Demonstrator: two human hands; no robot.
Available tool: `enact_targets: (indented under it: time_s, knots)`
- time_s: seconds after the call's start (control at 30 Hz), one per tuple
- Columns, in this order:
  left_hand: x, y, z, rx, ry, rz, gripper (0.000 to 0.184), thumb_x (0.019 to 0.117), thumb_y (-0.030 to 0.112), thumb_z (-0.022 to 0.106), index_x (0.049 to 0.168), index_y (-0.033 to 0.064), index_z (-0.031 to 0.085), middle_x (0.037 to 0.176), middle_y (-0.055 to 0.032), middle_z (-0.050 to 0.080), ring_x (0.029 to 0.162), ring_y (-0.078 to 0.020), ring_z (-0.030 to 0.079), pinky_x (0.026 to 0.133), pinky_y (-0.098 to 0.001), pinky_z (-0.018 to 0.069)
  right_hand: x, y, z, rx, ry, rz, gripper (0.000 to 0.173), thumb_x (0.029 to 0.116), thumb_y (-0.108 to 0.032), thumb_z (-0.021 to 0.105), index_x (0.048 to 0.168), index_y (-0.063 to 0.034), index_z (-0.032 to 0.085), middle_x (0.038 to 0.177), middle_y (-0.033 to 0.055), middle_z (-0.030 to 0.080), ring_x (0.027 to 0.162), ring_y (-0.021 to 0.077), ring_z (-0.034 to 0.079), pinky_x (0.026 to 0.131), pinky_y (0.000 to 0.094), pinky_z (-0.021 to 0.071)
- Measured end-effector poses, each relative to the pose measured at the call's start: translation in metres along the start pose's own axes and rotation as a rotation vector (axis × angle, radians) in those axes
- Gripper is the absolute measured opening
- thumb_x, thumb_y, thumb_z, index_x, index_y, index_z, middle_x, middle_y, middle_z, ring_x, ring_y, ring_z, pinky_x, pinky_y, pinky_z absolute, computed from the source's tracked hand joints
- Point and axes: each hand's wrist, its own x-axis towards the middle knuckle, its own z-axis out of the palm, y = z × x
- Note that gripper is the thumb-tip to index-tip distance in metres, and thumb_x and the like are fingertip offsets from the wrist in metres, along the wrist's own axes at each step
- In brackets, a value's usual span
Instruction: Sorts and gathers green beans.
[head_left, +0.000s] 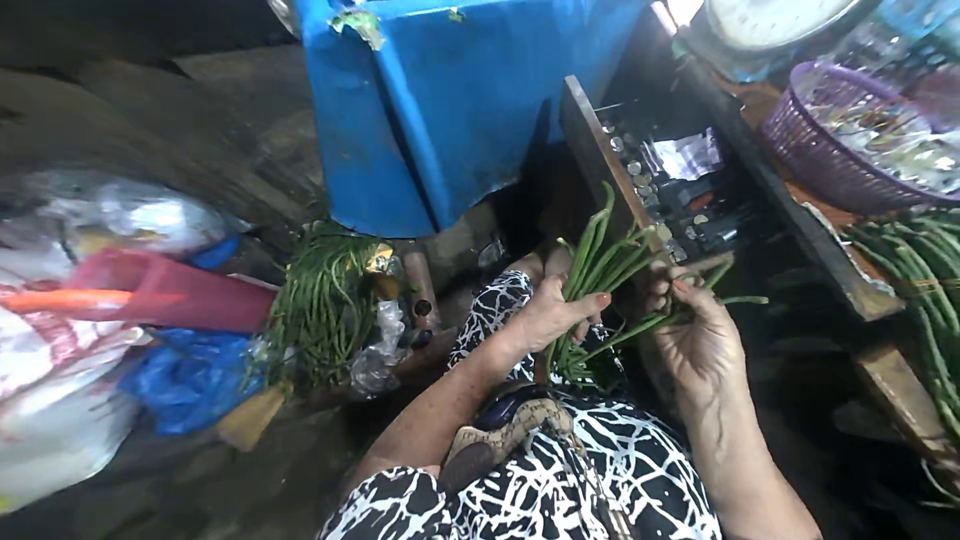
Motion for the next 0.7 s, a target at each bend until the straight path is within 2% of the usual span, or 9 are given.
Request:
enact_targets:
  time_s: [0.13,0.17,0.27,0.37,0.47,0.53,0.57,0.63,0.7]
  knots:
    - [0.002,-0.003,-0.001,-0.006,-0.011,-0.009,0.026,0.104,0.024,0.055,0.113,0.0005,0.06,0.07,0.0008,0.063,0.051,-0.0051,0.057,0.05,-0.0182,0.0522,0.005,0.009,0.008,0.033,0.046,0.049,0.021,0.1045,-0.001,0.038,0.107,-0.0012,0.059,0.099,0.0146,0.073,0.085,0.0206,0.075,0.079,0.0328,0.064]
    - [0.002,-0.003,-0.001,0.006,-0.02,-0.015,0.024,0.1043,0.023,0.054,0.112,0.0011,0.06,0.069,0.0009,0.063,0.051,-0.0055,0.057,0.05,-0.0187,0.052,0.006,0.014,0.012,0.021,0.057,0.059,0.023,0.1059,-0.002,0.038,0.111,-0.0005,0.06,0.097,0.0142,0.073,0.084,0.0203,0.075,0.079,0.0331,0.064]
    - [0.002,-0.001,0.006,0.092,-0.005,-0.058,0.014,0.1029,0.02,0.058,0.1,0.0066,0.061,0.066,0.0028,0.063,0.051,-0.0052,0.058,0.051,-0.0197,0.0524,0.0,0.031,0.028,-0.165,0.081,0.053,0.02,0.1095,-0.013,0.04,0.111,-0.0062,0.059,0.088,0.0053,0.069,0.073,0.0101,0.069,0.066,0.0254,0.0613]
    - [0.001,0.002,0.009,0.188,0.055,-0.127,0.014,0.1026,0.019,0.061,0.1,0.0049,0.061,0.066,0.0018,0.063,0.05,-0.0059,0.058,0.051,-0.0204,0.0528,-0.001,0.046,0.026,-0.327,-0.062,-0.016,0.025,0.1086,-0.025,0.046,0.121,-0.0048,0.056,0.091,0.0055,0.069,0.076,0.0116,0.07,0.068,0.0292,0.0618]
    - [0.0,0.0,0.008,0.186,0.061,-0.128,0.013,0.1007,0.015,0.064,0.105,0.0033,0.061,0.069,0.0009,0.064,0.051,-0.0062,0.059,0.051,-0.0202,0.0536,0.005,0.054,0.022,-0.316,-0.056,-0.085,0.014,0.0999,-0.011,0.06,0.11,-0.0014,0.061,0.079,0.0074,0.069,0.062,0.0127,0.067,0.057,0.0298,0.0604]
    - [0.0,-0.004,0.008,0.12,0.043,-0.082,0.013,0.1002,0.015,0.063,0.103,0.0026,0.062,0.072,0.0,0.067,0.054,-0.0072,0.062,0.054,-0.0218,0.0558,0.009,0.051,0.022,-0.305,-0.009,-0.064,0.01,0.101,-0.006,0.056,0.11,-0.0038,0.06,0.082,0.0067,0.069,0.065,0.0127,0.068,0.06,0.0301,0.0606]
    - [0.0,-0.005,0.008,0.078,0.035,-0.063,0.015,0.1019,0.016,0.06,0.108,0.0017,0.061,0.076,-0.0013,0.069,0.057,-0.0086,0.064,0.057,-0.0234,0.0578,0.012,0.05,0.023,-0.293,0.02,-0.051,0.009,0.1037,-0.007,0.053,0.11,-0.0041,0.058,0.081,0.0077,0.069,0.06,0.0127,0.066,0.054,0.0287,0.0591]
    - [0.0,-0.009,0.006,-0.013,0.005,-0.045,0.032,0.1055,0.018,0.053,0.134,0.0034,0.052,0.087,-0.0045,0.07,0.066,-0.0123,0.068,0.063,-0.0267,0.0605,0.015,0.046,0.024,-0.259,0.051,-0.022,0.014,0.108,-0.011,0.046,0.112,-0.0034,0.058,0.087,0.0112,0.074,0.061,0.015,0.07,0.051,0.0285,0.0597]
    - [0.003,-0.013,0.006,-0.085,0.017,-0.022,0.035,0.1066,0.019,0.051,0.138,0.0045,0.05,0.092,-0.0077,0.072,0.071,-0.0155,0.07,0.067,-0.029,0.0617,0.018,0.044,0.025,-0.222,0.073,-0.02,0.018,0.1094,-0.012,0.043,0.114,-0.0025,0.057,0.089,0.0141,0.075,0.065,0.0187,0.073,0.054,0.0314,0.0616]
